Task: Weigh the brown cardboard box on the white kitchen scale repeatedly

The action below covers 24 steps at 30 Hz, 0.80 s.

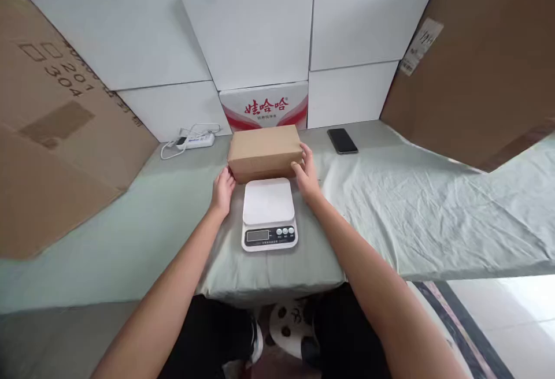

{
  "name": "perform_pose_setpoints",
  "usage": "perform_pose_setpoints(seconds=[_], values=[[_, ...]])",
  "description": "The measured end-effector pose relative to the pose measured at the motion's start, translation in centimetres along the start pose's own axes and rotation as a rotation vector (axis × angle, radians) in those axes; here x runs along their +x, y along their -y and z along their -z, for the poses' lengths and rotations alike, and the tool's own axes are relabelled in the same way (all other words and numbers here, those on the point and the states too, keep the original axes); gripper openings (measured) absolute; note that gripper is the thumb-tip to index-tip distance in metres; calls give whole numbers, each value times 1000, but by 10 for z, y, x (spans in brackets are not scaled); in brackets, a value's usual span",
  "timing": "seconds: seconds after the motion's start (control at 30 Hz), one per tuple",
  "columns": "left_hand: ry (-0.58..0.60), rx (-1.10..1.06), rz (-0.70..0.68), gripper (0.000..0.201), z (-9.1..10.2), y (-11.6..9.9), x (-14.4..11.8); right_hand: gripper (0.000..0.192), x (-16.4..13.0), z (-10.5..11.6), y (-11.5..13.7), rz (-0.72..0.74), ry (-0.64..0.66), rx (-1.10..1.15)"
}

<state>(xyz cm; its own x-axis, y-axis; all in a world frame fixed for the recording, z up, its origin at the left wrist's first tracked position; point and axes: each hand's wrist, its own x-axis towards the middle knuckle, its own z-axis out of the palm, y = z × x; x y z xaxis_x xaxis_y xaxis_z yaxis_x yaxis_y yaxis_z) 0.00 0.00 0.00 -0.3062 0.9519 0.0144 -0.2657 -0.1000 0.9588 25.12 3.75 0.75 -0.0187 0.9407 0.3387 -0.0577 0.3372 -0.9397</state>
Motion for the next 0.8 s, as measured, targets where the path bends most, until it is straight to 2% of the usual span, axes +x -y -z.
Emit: perform_pose_setpoints(seconds=[0.13,0.3,0.37,0.5,0.63,0.8], values=[[1,18,76,63,7,-17,9,95,0,10,2,-29,23,-38],[-34,69,51,69,26,-30,7,100,2,27,2,-39,-25,-91],[-8,90,58,70,25,-29,5,98,3,29,0,-69,-14,-107],[48,104,75,70,12,-20,5,96,1,21,-6,-141,14,-76],[105,88,66,67,3,-11,8,89,-1,13,-11,-121,41,-36],[116,74,29,68,5,-1,10,96,-1,10,-11,-86,34,-29]])
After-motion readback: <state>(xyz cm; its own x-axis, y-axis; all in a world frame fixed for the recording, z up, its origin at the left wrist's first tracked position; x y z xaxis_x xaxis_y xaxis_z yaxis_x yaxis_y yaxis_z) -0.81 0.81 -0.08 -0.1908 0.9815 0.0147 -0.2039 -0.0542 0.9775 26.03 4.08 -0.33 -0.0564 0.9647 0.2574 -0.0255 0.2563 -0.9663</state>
